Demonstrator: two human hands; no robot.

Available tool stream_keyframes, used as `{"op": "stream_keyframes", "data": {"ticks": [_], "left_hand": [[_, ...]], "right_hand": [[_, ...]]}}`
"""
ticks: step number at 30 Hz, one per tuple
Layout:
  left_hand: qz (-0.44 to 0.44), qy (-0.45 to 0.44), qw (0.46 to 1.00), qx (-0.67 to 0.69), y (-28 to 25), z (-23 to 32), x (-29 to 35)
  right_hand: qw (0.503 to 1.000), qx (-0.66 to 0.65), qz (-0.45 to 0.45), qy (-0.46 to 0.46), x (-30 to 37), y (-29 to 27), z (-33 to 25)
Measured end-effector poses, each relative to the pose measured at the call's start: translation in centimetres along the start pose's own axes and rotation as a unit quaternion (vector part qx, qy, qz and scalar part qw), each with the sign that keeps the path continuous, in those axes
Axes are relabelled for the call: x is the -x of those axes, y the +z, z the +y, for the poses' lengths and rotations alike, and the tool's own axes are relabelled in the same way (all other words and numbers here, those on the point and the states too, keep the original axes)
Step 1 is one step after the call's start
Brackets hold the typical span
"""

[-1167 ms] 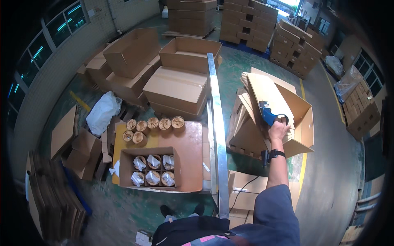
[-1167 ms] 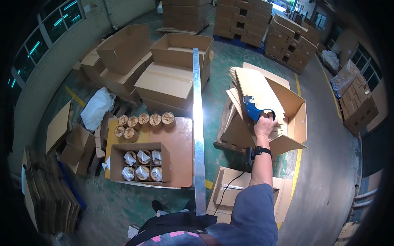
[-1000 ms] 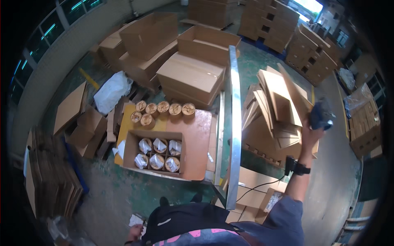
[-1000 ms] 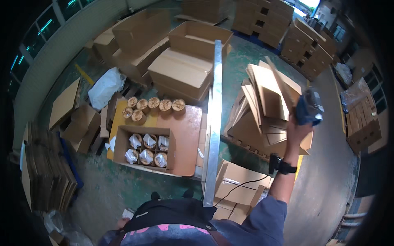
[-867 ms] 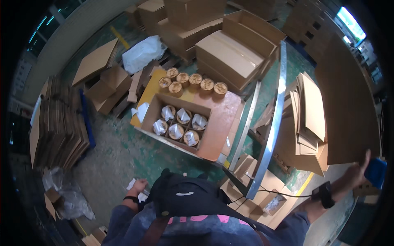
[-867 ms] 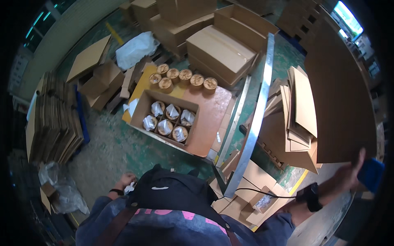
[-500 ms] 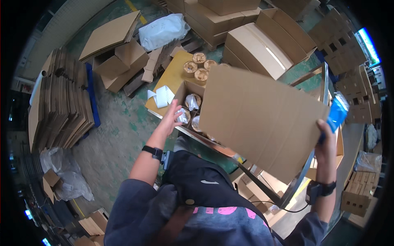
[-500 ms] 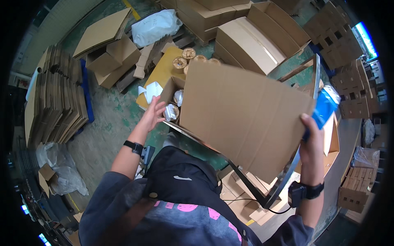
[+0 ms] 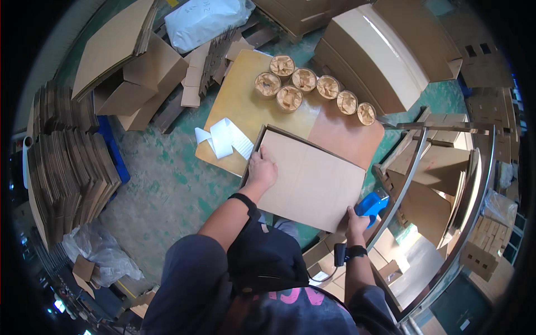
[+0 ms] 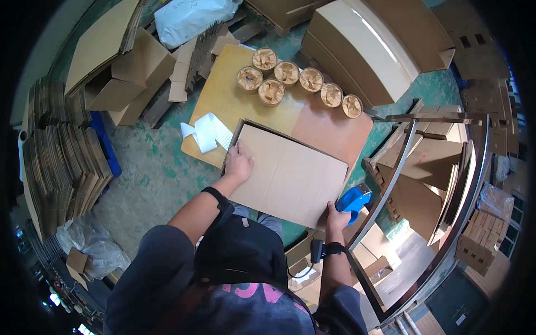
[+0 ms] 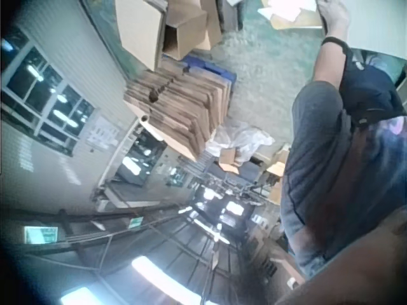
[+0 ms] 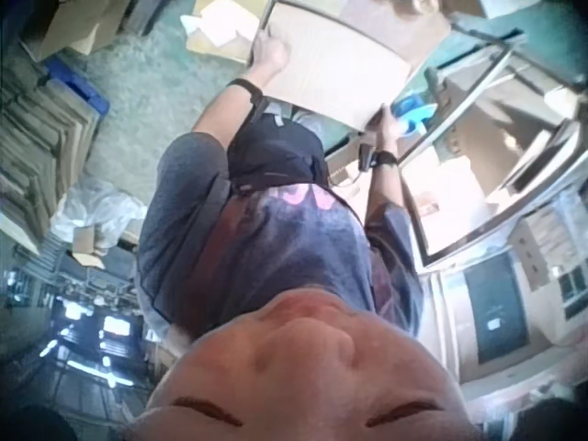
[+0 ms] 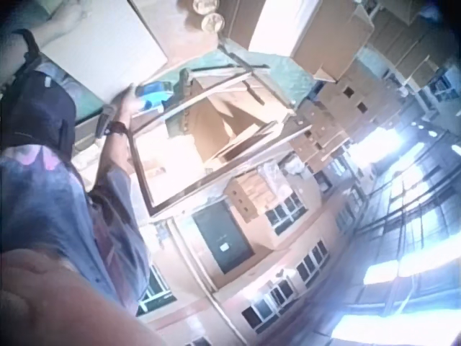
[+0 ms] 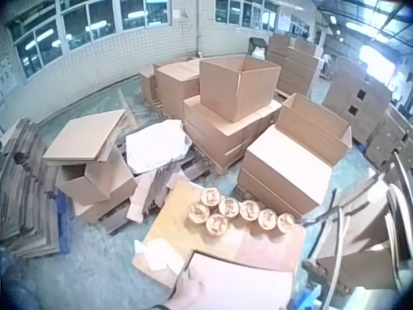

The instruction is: Packing items into boxes, inserting cardboard dividers, and sealing the boxes with a tape dispenser.

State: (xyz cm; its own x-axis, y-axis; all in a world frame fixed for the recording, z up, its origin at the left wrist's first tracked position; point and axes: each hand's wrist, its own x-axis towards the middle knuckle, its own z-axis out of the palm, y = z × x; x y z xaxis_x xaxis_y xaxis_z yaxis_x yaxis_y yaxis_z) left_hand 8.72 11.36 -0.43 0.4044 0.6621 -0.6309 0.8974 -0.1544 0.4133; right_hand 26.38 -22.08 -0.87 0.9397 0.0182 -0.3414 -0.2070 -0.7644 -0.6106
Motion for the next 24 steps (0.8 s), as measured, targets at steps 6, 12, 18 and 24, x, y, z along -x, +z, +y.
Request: {"op": "stream_keyframes", "data": {"ticks": [6, 12, 18, 24], "left_hand": [[-0.068, 0.121, 0.973, -0.185, 3.9, 1.8, 5.5], [-0.076, 0.042, 0.976, -0.199, 7.0, 2.3, 3.0], [0.115, 0.200, 0.967, -0.107, 6.1, 2.6, -0.3], [0.098, 0.164, 0.947, -0.260, 6.1, -1.7, -4.9]], "right_hand": [[0.997, -0.008, 0.072, -0.015, 1.9, 5.2, -1.3], [0.936, 0.202, 0.037, -0.287, 4.8, 6.8, -8.3], [0.905, 0.277, -0.092, -0.308, -0.5, 9.8, -4.9], [0.880, 0.329, -0.191, -0.283, -2.4, 10.1, -6.0]]}}
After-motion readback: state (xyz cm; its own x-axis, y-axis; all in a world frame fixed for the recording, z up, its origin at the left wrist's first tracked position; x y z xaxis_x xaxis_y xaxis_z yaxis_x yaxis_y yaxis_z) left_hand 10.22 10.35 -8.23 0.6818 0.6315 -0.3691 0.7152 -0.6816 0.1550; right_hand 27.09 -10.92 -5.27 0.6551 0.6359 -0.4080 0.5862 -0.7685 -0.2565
